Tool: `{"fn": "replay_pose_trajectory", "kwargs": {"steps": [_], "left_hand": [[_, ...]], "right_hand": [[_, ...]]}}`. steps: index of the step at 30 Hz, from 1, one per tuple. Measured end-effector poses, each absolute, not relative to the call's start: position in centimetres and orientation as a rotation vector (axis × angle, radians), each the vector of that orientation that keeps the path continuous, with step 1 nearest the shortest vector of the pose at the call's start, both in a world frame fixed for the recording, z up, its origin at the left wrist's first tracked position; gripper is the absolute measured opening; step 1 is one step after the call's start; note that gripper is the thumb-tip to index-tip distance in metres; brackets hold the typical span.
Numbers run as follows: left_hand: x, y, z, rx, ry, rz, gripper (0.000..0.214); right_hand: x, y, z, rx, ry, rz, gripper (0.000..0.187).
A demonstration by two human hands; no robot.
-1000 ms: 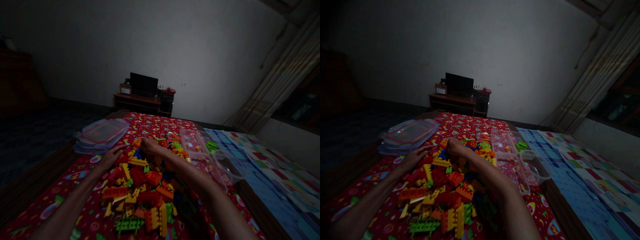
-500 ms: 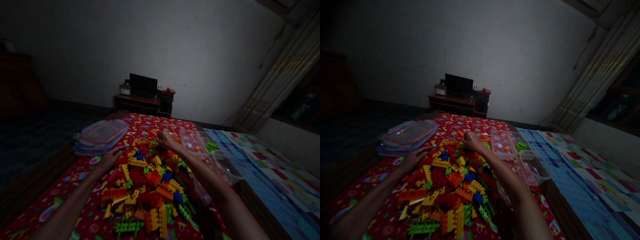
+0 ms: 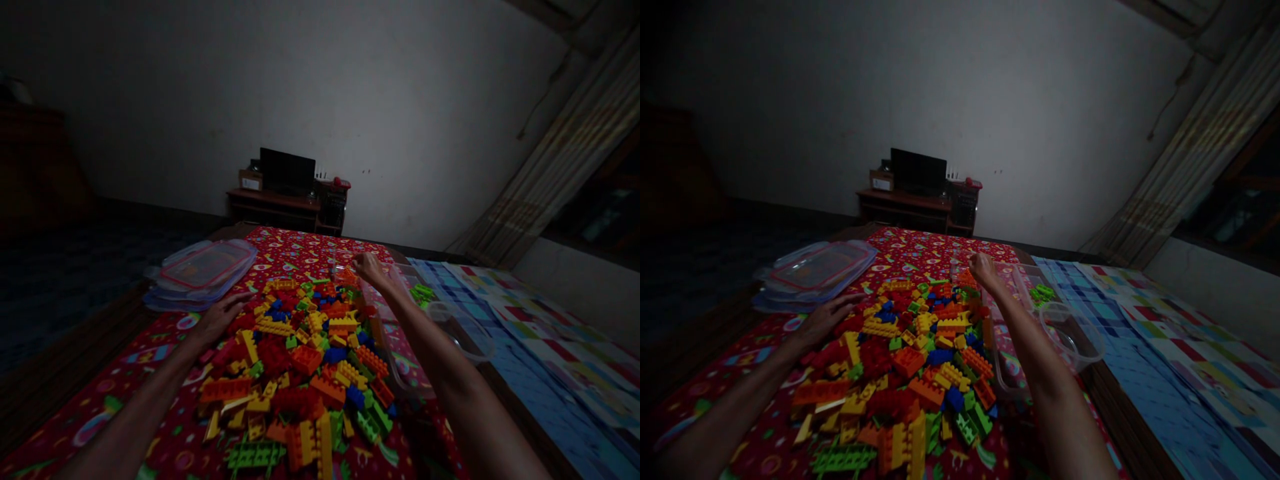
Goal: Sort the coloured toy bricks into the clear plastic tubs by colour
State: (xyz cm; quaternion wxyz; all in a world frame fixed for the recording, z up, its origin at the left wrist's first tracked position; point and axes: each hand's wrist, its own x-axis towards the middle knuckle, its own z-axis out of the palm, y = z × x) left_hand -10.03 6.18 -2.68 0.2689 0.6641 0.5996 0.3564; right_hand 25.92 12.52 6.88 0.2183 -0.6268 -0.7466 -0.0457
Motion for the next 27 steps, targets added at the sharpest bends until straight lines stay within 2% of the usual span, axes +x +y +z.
{"fn": "replay_pose_trajectory", "kwargs": {"steps": [4, 9, 15, 21, 24, 27], "left_hand": [[-9.9, 6.1, -2.5, 1.793, 1.621, 0.96, 0.06], [-9.8, 6.0, -2.4, 1.783, 1.617, 0.968, 0.055], [-10.0, 6.2, -2.6, 1.793, 1.625, 0.958, 0.059], [-10.1, 6.4, -2.9, 1.799, 1.624, 0.966, 0.058], [-10.1, 6.4, -2.8, 1.805, 1.623, 0.972, 0.056], [-10.1, 6.3, -2.8, 1.81, 1.622, 0.979, 0.056]], "right_hand": [[24.0, 11.4, 6.4, -1.724, -2.237, -0.137, 0.023], [21.0, 9.3, 4.0, -1.632, -2.55, -0.34, 0.03], [19.5, 8.0, 1.9, -1.624, -2.604, -0.315, 0.031], [20.1, 8.4, 2.7, -1.718, -2.467, -0.137, 0.027], [20.5, 9.0, 3.4, -1.662, -2.385, 0.11, 0.019], [20.8, 9.6, 3.8, -1.583, -2.268, 0.372, 0.019]]}}
